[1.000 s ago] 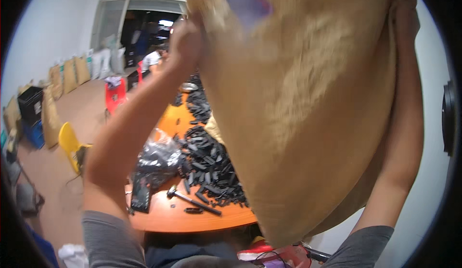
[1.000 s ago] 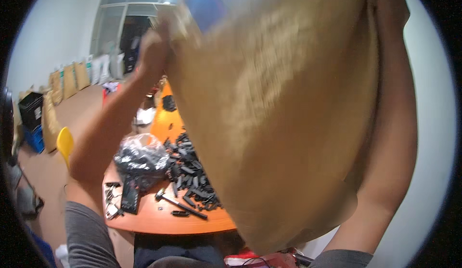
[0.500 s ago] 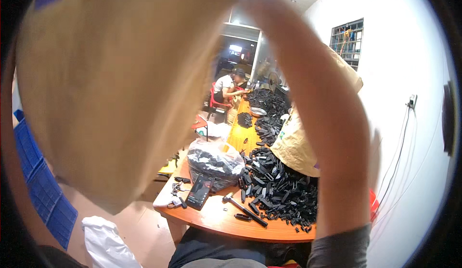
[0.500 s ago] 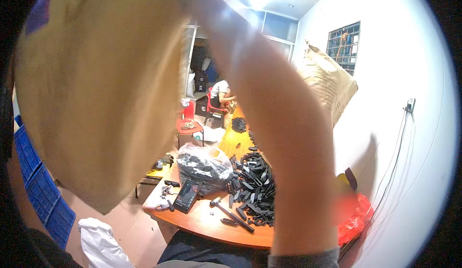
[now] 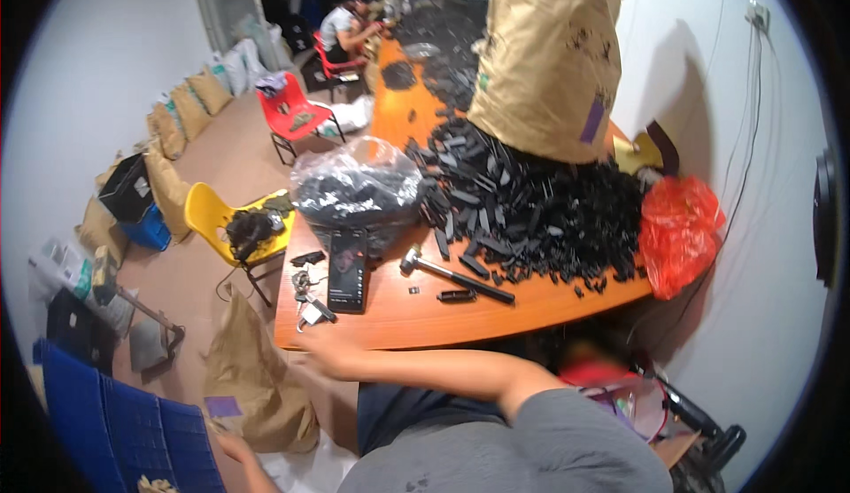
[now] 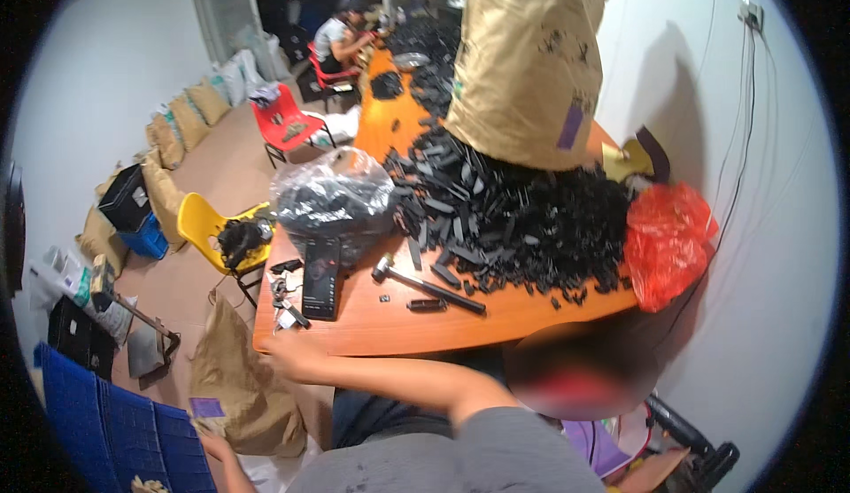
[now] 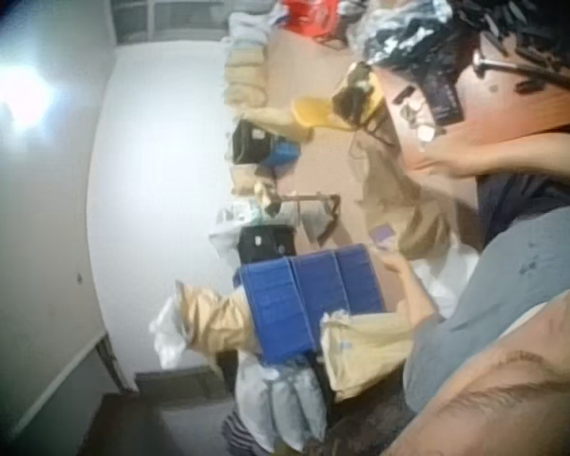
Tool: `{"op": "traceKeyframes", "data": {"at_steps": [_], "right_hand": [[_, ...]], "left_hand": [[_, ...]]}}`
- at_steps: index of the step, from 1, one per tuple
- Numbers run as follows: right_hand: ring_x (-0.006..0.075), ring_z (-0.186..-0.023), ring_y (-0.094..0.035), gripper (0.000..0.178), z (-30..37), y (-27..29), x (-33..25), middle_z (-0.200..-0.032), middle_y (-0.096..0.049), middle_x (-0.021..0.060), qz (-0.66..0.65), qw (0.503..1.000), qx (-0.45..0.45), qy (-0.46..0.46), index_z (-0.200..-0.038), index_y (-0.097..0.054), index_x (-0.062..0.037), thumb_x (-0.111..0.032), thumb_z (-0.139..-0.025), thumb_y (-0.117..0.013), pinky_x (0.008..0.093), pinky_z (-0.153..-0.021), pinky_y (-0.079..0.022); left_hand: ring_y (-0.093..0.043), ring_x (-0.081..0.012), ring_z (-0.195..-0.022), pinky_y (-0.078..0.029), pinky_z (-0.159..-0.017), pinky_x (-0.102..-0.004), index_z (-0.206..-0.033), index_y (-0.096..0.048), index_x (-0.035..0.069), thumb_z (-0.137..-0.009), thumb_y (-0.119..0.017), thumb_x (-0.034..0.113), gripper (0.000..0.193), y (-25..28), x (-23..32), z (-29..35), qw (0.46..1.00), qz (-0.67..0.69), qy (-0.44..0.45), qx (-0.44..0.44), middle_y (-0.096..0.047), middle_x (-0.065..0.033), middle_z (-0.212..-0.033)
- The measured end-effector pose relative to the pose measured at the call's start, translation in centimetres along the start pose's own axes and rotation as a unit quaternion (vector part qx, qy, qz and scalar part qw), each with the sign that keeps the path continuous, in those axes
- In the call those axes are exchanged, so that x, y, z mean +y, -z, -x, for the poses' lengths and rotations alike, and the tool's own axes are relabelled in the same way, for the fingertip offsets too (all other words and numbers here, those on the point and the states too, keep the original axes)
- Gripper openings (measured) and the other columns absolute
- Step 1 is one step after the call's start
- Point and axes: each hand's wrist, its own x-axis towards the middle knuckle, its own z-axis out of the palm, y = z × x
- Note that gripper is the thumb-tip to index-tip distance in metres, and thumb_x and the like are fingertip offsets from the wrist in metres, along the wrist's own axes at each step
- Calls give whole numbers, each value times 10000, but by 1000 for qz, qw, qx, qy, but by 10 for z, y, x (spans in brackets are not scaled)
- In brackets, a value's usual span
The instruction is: Manually assembling small plastic components into strips on a workbench.
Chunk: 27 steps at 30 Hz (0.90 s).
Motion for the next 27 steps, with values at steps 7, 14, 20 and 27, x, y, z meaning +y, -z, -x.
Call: {"op": "traceKeyframes", "data": {"at_steps": [7,14,20,27], "right_hand": [[302,-929,-560,153,188,141,139,-952,-616,111,348,860,254,-274,-871,-652,-65,-185,-799,-714,425,-767,-509],[280,-986,-570,185,192,158,159,-944,-626,78,324,878,182,-302,-911,-675,-77,-207,-791,-730,440,-782,-476],[282,-986,-568,143,183,157,164,-918,-629,87,345,873,126,-321,-882,-671,-54,-182,-820,-685,451,-793,-412],[340,-917,-602,155,205,175,145,-945,-623,140,156,904,211,-338,-939,-637,-12,-150,-869,-638,460,-743,-472]], "left_hand": [[-522,-392,-1180,-416,-999,-478,-1296,-515,-26,-938,-583,296,486,12,189,0,925,-145,309,-165,-568,-235,-1254],[-479,-376,-1195,-377,-1026,-484,-1225,-527,-13,-857,-632,113,403,51,375,-6,978,156,-66,-119,-523,-208,-1244],[-541,-341,-992,-425,-922,-443,-1051,-606,8,-797,-649,-11,259,75,528,0,842,426,-247,-218,-587,-155,-1020],[-555,-339,-984,-452,-886,-455,-1058,-645,61,-768,-725,56,301,86,649,15,722,445,-412,-333,-622,-119,-1094]]}}
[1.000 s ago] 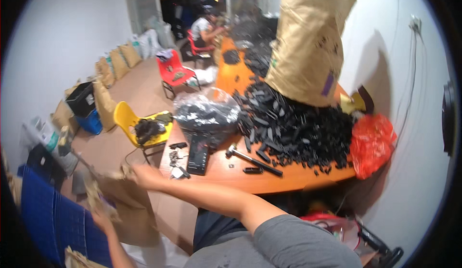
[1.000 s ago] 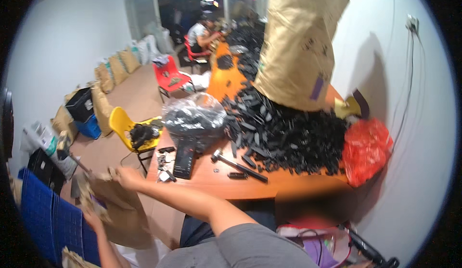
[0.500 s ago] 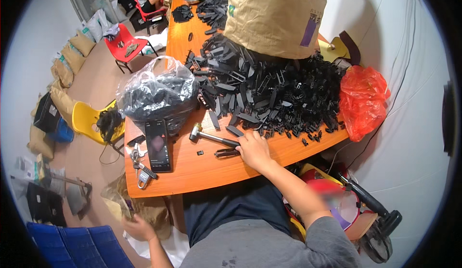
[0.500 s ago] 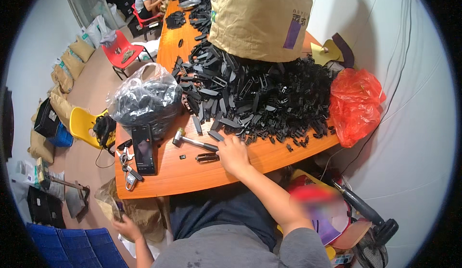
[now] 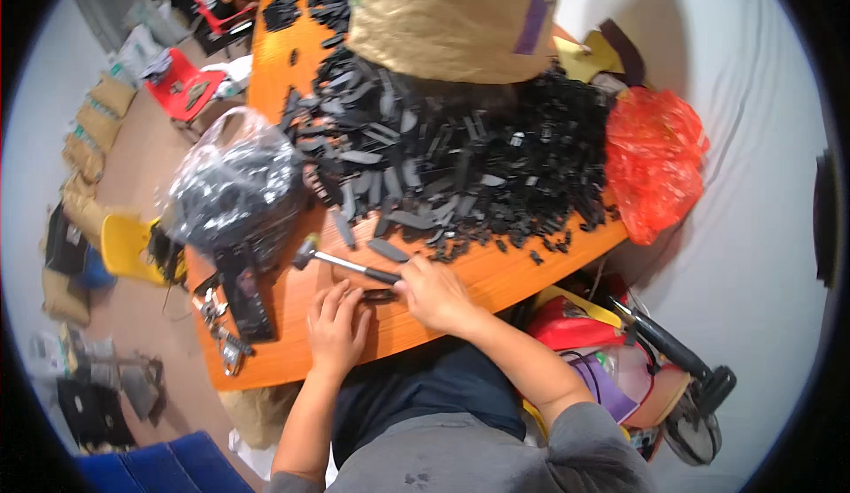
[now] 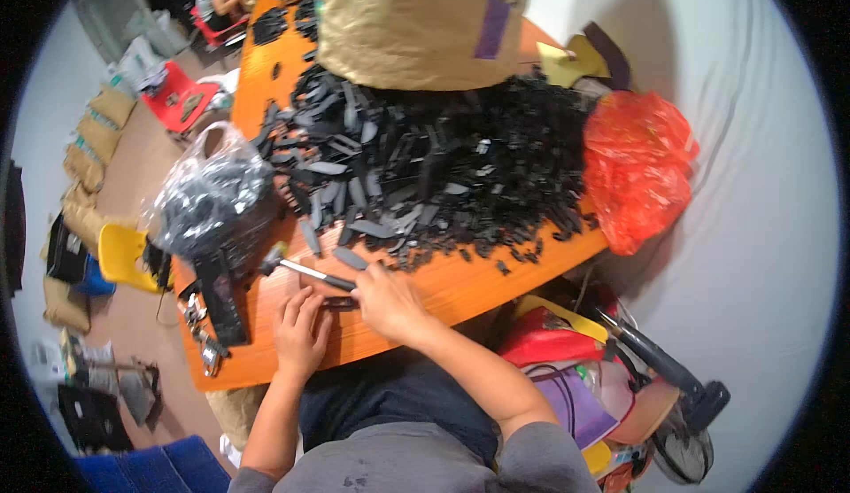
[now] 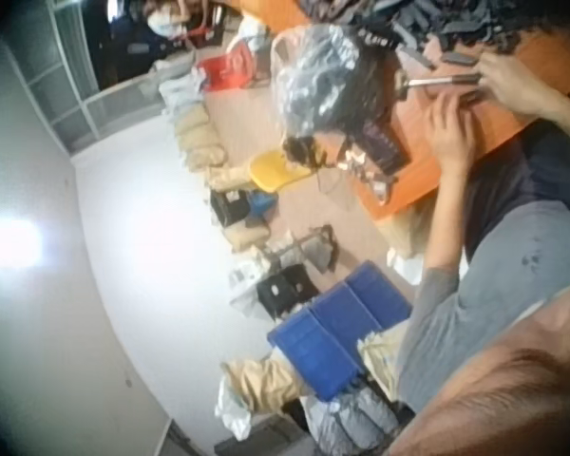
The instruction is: Manually assembling small plastic components into strips on a workbench.
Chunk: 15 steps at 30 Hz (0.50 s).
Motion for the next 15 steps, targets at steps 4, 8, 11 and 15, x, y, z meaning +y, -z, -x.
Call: {"op": "traceKeyframes", "data": {"at_steps": [4,8,11,15], "right_hand": [[343,-828,-632,199,48,45,14,-951,-603,154,-153,983,87,-58,-1065,-610,6,-128,-918,-598,430,-734,-512],[180,-772,-603,225,119,89,83,-957,-567,104,-211,857,387,-265,-1158,-591,21,-77,-958,-556,278,-632,-497],[271,-881,-620,256,133,140,153,-1045,-578,165,8,806,467,-363,-1168,-598,44,-30,-926,-557,370,-780,-513],[395,-992,-598,269,103,186,215,-1082,-594,206,175,833,432,-299,-1169,-623,-12,-76,-910,-595,456,-887,-467]], "left_hand": [[-569,-325,-946,-452,-831,-452,-1030,-646,79,-761,-732,93,282,-12,-11,-4,997,-32,-56,-44,-632,-99,-1032],[-577,-320,-861,-448,-737,-434,-977,-639,85,-756,-726,105,238,-17,6,0,995,-73,57,-26,-616,-96,-887],[-582,-311,-811,-453,-708,-422,-999,-646,83,-778,-717,132,238,-27,17,4,993,-87,80,-23,-609,-91,-827],[-607,-287,-762,-459,-692,-410,-1058,-651,62,-826,-691,144,249,-40,18,1,993,-52,77,-70,-622,-84,-802]]}}
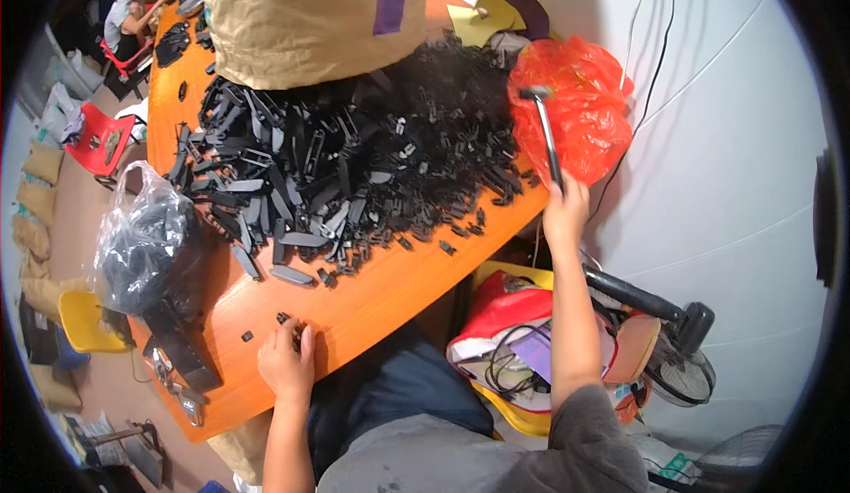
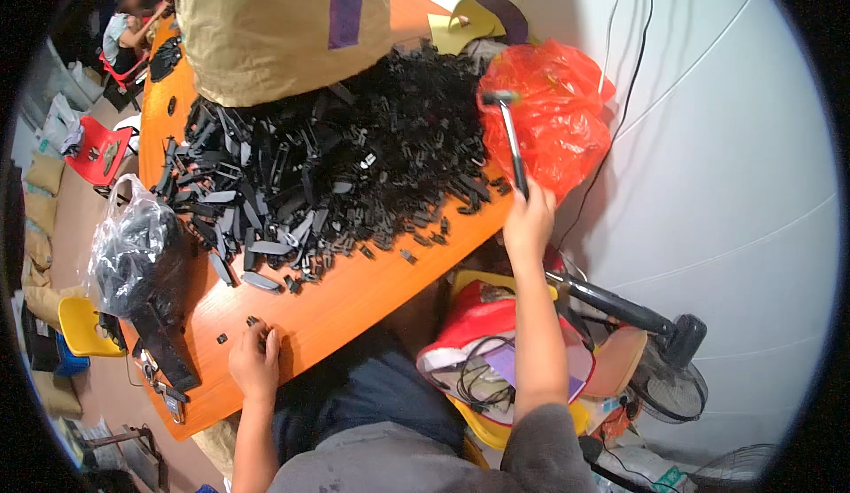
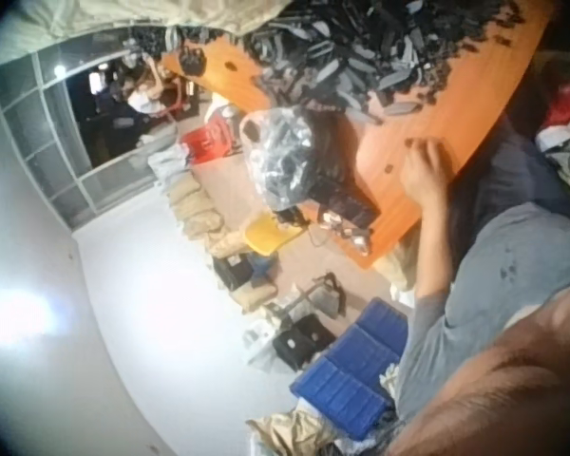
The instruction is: Manually assembling small plastic components into strips on a workbench.
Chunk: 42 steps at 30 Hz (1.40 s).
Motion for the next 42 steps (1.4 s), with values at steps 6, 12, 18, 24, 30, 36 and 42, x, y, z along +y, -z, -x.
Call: {"op": "traceKeyframes", "data": {"at_steps": [6,12,18,24,30,36,42], "right_hand": [[374,-994,-602,243,-58,-62,8,-1029,-629,187,68,996,-46,-41,-1101,-664,-30,-150,-892,-636,457,-870,-477],[314,-1004,-584,208,-19,-48,12,-1038,-651,119,102,989,3,103,-1024,-701,-62,-215,-892,-653,416,-874,-482],[476,-1383,-246,775,67,-40,-34,-1507,-276,286,66,974,-138,168,-1479,-359,-65,-582,-925,-521,579,-1130,-217],[529,-1435,-85,858,112,-71,-90,-1570,-105,309,111,947,-264,146,-1553,-172,-98,-602,-934,-488,576,-1164,-130],[561,-1419,-83,838,133,-87,-132,-1578,-82,298,97,931,-286,206,-1551,-187,-111,-566,-933,-523,595,-1158,-138],[430,-1404,-273,693,135,-82,-128,-1538,-300,202,61,948,-192,248,-1490,-384,-171,-530,-923,-553,601,-1120,-217],[311,-1084,-528,251,149,-71,-146,-1157,-594,101,-44,948,-88,303,-1094,-684,-107,-195,-859,-692,442,-931,-430]], "left_hand": [[-610,-315,-763,-474,-723,-396,-1117,-645,12,-812,-573,-2,314,-16,-8,-2,992,108,-47,37,-627,-122,-803],[-556,-348,-965,-462,-834,-430,-1111,-628,12,-737,-601,-31,378,-9,-4,-3,997,65,1,38,-574,-181,-1099],[-515,-372,-1039,-387,-940,-473,-1050,-593,46,-732,-657,25,325,-8,-1,-10,998,26,-30,56,-569,-170,-1135],[-541,-341,-953,-406,-839,-452,-995,-616,58,-742,-717,96,275,-3,-9,-1,999,40,-17,32,-607,-130,-995],[-559,-307,-941,-420,-822,-426,-1033,-647,88,-765,-759,170,301,9,-15,-6,997,69,-17,-10,-627,-93,-997],[-577,-333,-935,-468,-812,-422,-1036,-663,63,-817,-713,126,234,14,-34,-26,979,190,-64,-45,-633,-119,-1021],[-577,-341,-911,-482,-796,-412,-1003,-661,48,-826,-688,92,185,16,-26,-70,979,187,-81,18,-625,-119,-977]]}}
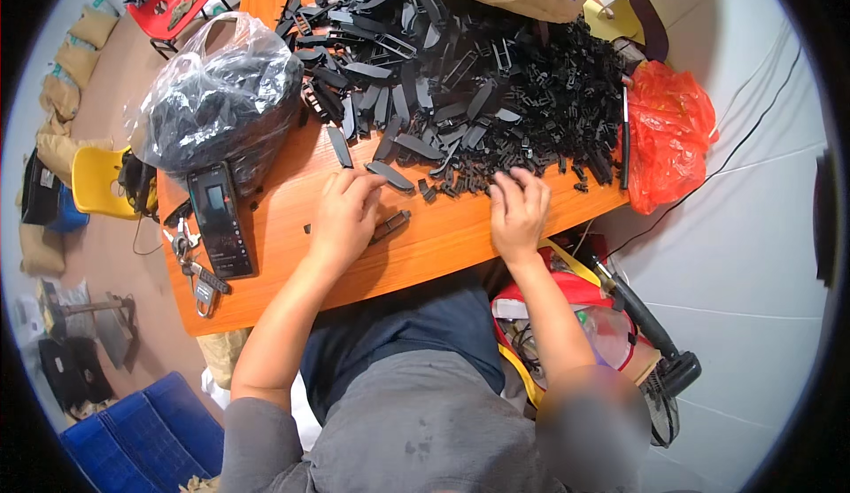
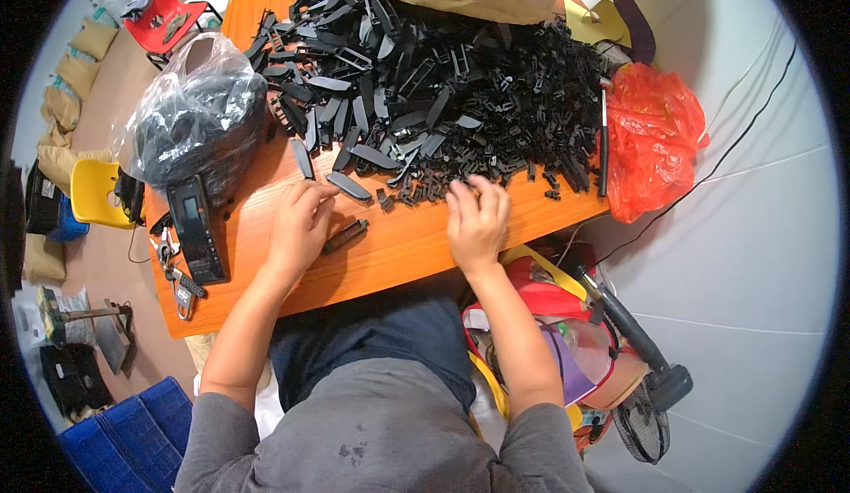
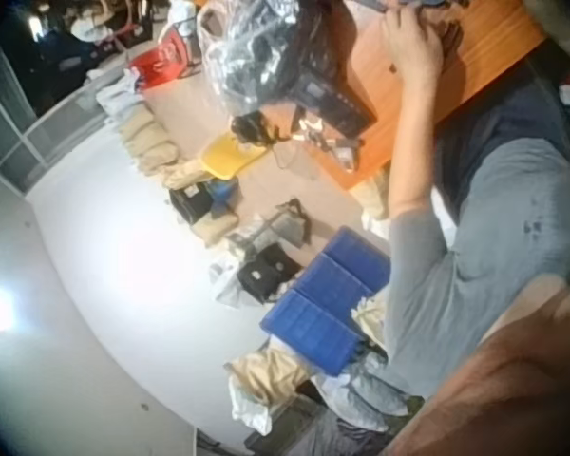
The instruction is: Manually assembling small plastic components into strips on a workbench.
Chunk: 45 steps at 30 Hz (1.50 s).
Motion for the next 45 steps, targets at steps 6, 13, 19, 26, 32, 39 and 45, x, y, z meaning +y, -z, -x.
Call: {"op": "traceKeyframes", "data": {"at_steps": [6,13,19,26,32,39,45], "right_hand": [[250,-928,-553,239,-10,-2,-35,-974,-605,32,-98,985,-129,63,-994,-695,-113,-152,-763,-748,407,-795,-430],[243,-911,-564,182,-11,-14,-38,-958,-612,22,-70,983,-147,84,-915,-664,-122,-149,-753,-743,401,-753,-430],[245,-889,-566,158,-9,-12,-44,-931,-617,25,-97,979,-152,93,-886,-637,-114,-138,-764,-734,388,-738,-438],[264,-897,-573,148,-20,-12,-44,-910,-614,49,-87,974,-182,99,-850,-611,-88,-113,-769,-733,391,-746,-461],[294,-888,-574,158,-20,1,-60,-902,-613,70,-159,972,-151,90,-875,-619,-63,-67,-762,-729,392,-726,-506],[302,-917,-580,222,-19,-18,-48,-909,-626,103,-118,970,-203,61,-966,-650,-61,-67,-760,-732,397,-753,-508],[317,-902,-578,126,0,-13,-45,-921,-634,102,-218,960,-174,-20,-827,-633,-52,-56,-748,-732,423,-779,-488]], "left_hand": [[-579,-311,-919,-466,-833,-423,-992,-671,81,-748,-784,206,297,7,15,44,994,-98,22,-42,-635,-89,-955],[-575,-305,-930,-469,-825,-410,-1036,-666,83,-701,-810,204,384,1,13,62,996,-12,-3,-91,-638,-81,-1028],[-565,-279,-990,-453,-873,-404,-1003,-658,94,-707,-803,184,342,2,6,65,996,20,-3,-81,-622,-51,-1027],[-566,-278,-978,-450,-862,-401,-989,-655,96,-706,-803,187,332,1,8,65,997,14,-20,-73,-621,-49,-1025],[-570,-276,-974,-448,-842,-396,-962,-648,97,-709,-801,190,310,2,6,65,997,19,-16,-70,-624,-53,-1023],[-569,-272,-968,-442,-846,-397,-952,-649,104,-713,-797,198,297,0,5,66,997,19,-19,-68,-625,-48,-1012],[-567,-267,-955,-439,-842,-396,-948,-648,109,-718,-793,218,293,1,7,66,997,17,-12,-68,-622,-45,-1001]]}}
